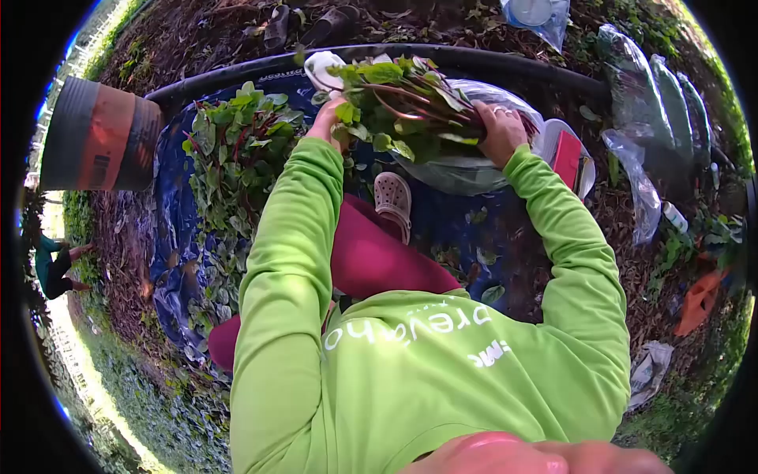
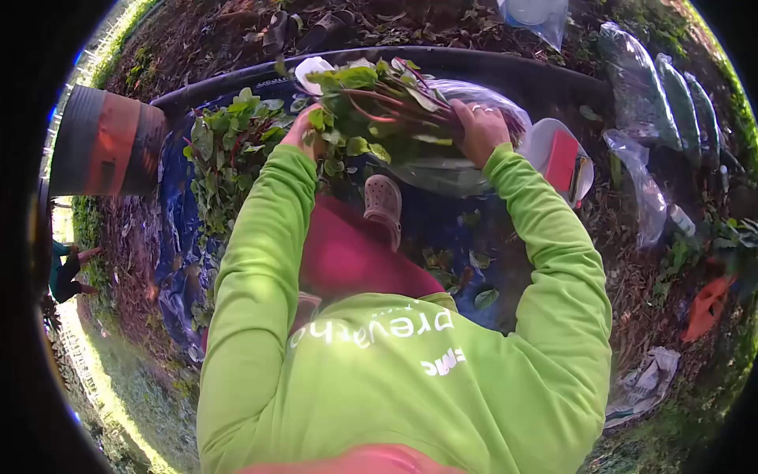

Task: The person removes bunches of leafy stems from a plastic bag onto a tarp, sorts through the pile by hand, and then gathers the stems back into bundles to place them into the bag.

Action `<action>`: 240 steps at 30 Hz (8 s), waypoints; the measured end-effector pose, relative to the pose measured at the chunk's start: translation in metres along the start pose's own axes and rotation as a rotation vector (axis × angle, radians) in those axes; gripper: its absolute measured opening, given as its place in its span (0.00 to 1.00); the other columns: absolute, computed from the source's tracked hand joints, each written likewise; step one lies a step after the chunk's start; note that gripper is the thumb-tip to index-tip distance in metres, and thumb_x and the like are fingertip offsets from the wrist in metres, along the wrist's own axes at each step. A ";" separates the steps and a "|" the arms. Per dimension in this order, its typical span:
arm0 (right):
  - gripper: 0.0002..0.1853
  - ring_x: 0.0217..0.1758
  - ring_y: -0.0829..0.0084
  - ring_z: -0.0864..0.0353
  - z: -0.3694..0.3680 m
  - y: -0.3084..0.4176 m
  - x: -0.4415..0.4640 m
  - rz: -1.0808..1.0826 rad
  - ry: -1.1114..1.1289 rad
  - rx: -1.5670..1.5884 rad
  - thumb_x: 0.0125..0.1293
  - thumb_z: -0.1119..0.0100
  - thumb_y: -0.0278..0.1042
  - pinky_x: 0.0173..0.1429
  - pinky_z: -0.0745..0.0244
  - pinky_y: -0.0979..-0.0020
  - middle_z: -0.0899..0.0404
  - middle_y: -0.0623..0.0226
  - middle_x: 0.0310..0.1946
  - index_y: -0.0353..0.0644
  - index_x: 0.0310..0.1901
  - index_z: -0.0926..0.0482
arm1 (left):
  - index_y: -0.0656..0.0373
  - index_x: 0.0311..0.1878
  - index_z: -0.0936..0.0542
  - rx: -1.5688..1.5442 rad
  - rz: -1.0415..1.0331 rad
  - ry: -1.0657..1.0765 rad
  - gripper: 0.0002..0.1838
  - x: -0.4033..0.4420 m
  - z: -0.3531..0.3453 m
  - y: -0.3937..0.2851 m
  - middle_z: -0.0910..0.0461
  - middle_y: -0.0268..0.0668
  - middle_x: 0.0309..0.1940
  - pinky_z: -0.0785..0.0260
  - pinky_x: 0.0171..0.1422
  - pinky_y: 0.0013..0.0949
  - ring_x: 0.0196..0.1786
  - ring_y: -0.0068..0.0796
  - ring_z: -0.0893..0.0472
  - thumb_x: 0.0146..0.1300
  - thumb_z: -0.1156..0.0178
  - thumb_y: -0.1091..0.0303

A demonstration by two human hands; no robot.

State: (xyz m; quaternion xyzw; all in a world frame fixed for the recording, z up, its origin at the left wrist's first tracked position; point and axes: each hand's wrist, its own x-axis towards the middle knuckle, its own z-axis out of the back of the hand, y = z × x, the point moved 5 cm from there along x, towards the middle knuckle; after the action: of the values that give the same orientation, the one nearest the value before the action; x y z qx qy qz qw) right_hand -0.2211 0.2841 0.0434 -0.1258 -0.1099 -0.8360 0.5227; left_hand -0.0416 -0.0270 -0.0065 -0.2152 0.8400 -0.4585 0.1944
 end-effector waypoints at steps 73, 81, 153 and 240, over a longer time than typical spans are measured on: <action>0.11 0.44 0.51 0.16 0.057 0.072 0.177 0.285 -0.083 0.314 0.65 0.38 0.31 0.50 0.22 0.54 0.17 0.55 0.37 0.49 0.47 0.12 | 0.61 0.44 0.16 1.363 -0.362 -0.243 0.12 0.027 -0.065 -0.093 0.13 0.51 0.41 0.23 0.56 0.45 0.49 0.51 0.14 0.69 0.43 0.64; 0.08 0.43 0.53 0.15 0.083 0.092 0.090 0.241 0.483 -0.225 0.63 0.36 0.33 0.47 0.21 0.54 0.17 0.57 0.36 0.46 0.43 0.13 | 0.63 0.48 0.15 1.203 -0.488 -0.446 0.21 -0.017 0.118 -0.078 0.15 0.50 0.42 0.28 0.56 0.48 0.51 0.53 0.19 0.74 0.42 0.51; 0.36 0.79 0.51 0.45 -0.166 0.424 0.129 0.271 0.250 0.114 0.65 0.42 0.70 0.74 0.51 0.27 0.41 0.64 0.77 0.56 0.68 0.27 | 0.48 0.76 0.34 1.628 0.033 -0.746 0.41 -0.222 0.253 0.086 0.45 0.43 0.79 0.50 0.79 0.60 0.81 0.49 0.47 0.62 0.38 0.41; 0.17 0.59 0.54 0.19 -0.051 0.350 0.151 0.528 0.434 0.672 0.65 0.36 0.38 0.64 0.25 0.55 0.16 0.58 0.52 0.44 0.54 0.17 | 0.65 0.54 0.15 0.505 -0.076 -0.791 0.14 -0.267 0.294 -0.149 0.14 0.28 0.40 0.30 0.42 0.21 0.36 0.14 0.22 0.66 0.35 0.75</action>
State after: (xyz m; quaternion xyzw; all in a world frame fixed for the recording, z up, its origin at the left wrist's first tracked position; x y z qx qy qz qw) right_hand 0.0255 -0.0103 0.0623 0.2041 -0.2267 -0.5995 0.7399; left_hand 0.3618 -0.1569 0.0071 -0.3498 0.5550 -0.5381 0.5292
